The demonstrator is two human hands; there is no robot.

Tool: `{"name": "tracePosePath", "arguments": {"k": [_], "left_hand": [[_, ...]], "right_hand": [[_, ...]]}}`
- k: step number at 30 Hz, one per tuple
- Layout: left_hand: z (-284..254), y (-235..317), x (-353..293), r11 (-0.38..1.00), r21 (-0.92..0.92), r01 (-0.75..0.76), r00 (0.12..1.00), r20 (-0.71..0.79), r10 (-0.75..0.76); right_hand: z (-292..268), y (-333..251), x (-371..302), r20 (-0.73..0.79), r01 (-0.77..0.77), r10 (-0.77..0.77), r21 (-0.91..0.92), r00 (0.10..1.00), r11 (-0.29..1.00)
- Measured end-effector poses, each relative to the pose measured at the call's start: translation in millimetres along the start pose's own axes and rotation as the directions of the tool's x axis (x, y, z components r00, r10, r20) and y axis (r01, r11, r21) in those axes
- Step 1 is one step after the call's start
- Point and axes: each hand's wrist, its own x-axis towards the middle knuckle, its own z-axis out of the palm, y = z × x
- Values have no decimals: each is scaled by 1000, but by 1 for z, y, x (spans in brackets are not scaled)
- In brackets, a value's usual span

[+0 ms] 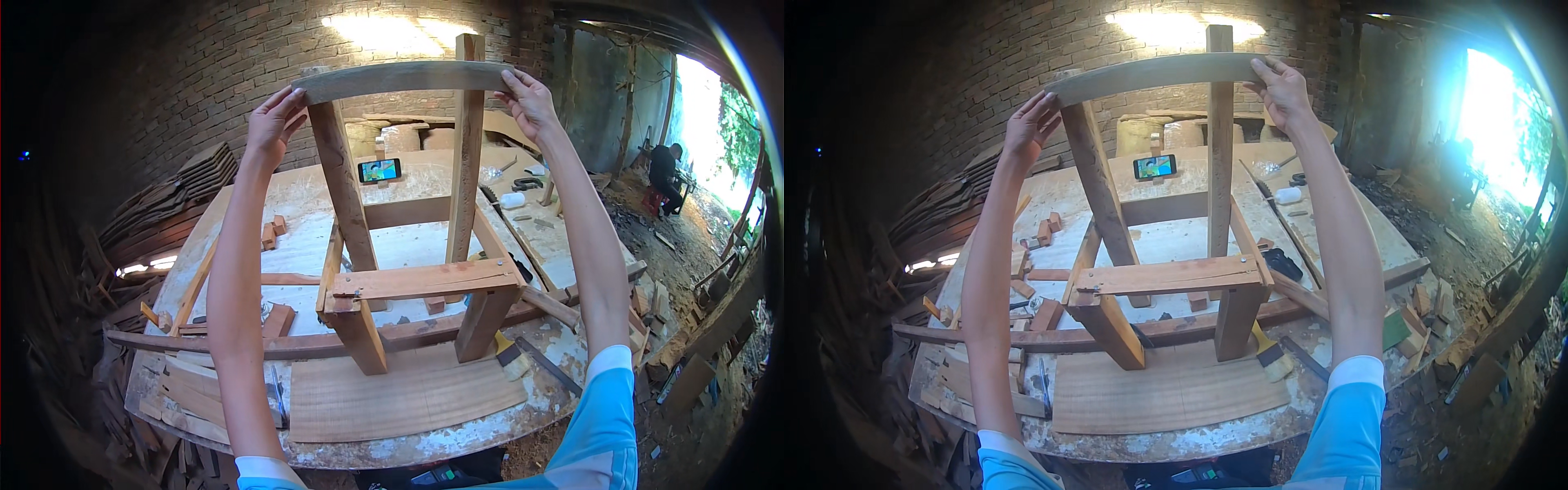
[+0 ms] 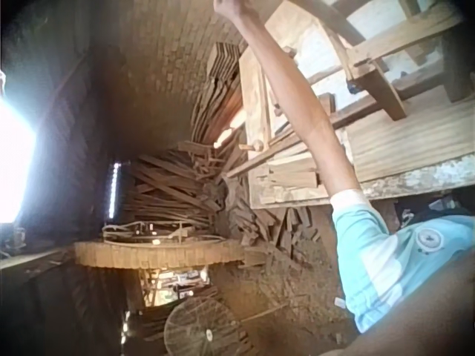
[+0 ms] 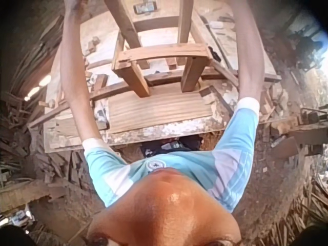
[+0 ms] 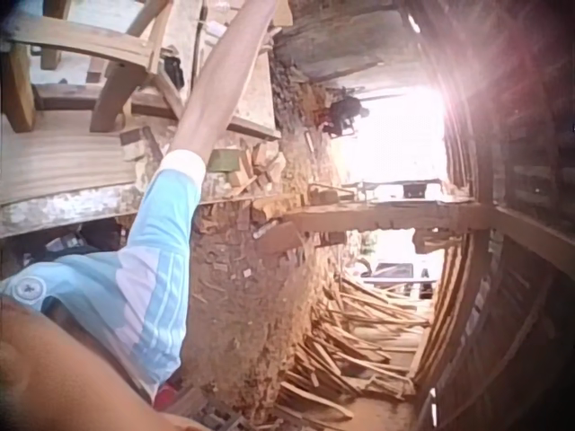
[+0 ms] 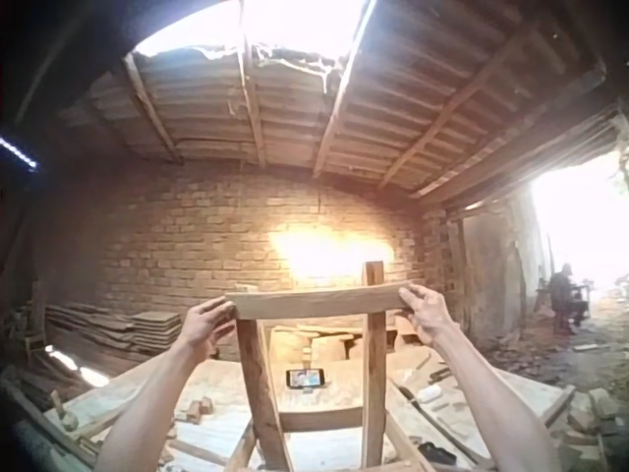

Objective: The recorder is assembling a wooden chair using a hammer and wooden pieces.

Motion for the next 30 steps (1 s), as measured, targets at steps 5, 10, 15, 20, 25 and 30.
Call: {"name": "tracePosePath", "arguments": {"k": [5,10,15,20,25,30], "left_hand": [[3,-8,-1,998,-56,23,1000,3,-23],[5,-29,4,977,-149,155,971,205,-123],[15,-23,-5,992,-109,61,995,84,-52],[10,-14,-3,996,53,-73,997,-13,74],[8,-8,-1,994,71,-88,996,-12,89],[8,-1,-2,992,-103,-78,991,-121,65]], "right_hand": [[1,3,0,123,-53,40,108,992,993],[12,7,0,58,-41,28,232,998,972],[19,23,1,-3,-100,108,362,994,927],[30,23,-3,-86,-63,90,275,992,959],[28,13,0,-44,-58,65,156,997,986],[22,17,11,90,-122,114,84,989,989]]}}
